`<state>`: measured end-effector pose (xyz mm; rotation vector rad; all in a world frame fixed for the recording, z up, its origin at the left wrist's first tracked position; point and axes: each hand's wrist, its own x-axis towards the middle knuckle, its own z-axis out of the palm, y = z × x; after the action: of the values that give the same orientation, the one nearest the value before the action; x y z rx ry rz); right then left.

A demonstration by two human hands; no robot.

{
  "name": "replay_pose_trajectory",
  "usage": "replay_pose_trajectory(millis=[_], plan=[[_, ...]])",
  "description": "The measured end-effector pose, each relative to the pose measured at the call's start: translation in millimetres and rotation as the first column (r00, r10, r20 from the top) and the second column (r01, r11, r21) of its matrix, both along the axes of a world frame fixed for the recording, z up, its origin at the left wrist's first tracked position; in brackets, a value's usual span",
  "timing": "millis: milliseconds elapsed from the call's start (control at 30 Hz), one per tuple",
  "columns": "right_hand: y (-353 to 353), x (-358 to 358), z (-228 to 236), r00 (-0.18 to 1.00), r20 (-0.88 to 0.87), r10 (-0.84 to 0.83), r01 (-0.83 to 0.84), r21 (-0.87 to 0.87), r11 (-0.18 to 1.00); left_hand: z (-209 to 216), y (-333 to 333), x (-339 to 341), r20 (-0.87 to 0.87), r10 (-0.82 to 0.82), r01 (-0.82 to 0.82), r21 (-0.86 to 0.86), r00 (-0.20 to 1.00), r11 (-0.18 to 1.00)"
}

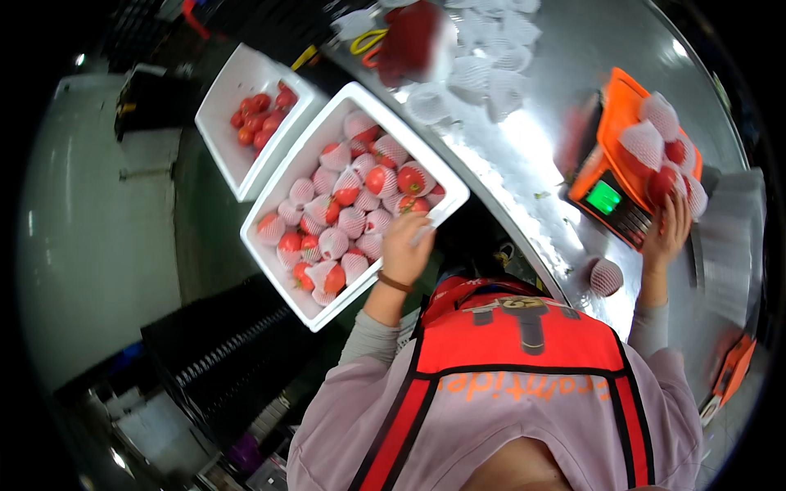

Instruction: The person repeatedly picks red fruit from a white bin, wraps each piece in a white foam net, and places it on an orange digital scale. After weighing, the person transfers the wrapped fruit into a clear plastic container and moves the container aside. The process is repeated for multiple pieces of fruit.

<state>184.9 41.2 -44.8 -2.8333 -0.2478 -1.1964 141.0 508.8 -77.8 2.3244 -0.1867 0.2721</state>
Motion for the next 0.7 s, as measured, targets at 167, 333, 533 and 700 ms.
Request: replay_pose_trajectory(millis=[167,333,533,700], plan=[[24.6,-3.5,28.8,0.993,-0.099,0.061,-0.055,0.054,0.997,-30.9,157.8,-53.1,-0.079,0.607,-0.586,0.189,0.791,0.788],[82.7,17.5,18.1,0.933,-0.221,0.283,-0.098,0.602,0.793,-44.0,218.4,-75.2,-0.16,0.783,-0.74,0.261,0.6,0.62],[178.7,25.9,6.8,0.759,-0.352,0.547,-0.243,0.627,0.74,-41.0,224.2,-32.3,-0.008,0.871,-0.771,0.462,0.49,0.438],[215.3,10.4,-0.1,0.628,-0.448,0.636,-0.222,0.681,0.698,-54.9,287.2,3.0,-0.101,0.923,-0.828,0.415,0.37,0.377]])
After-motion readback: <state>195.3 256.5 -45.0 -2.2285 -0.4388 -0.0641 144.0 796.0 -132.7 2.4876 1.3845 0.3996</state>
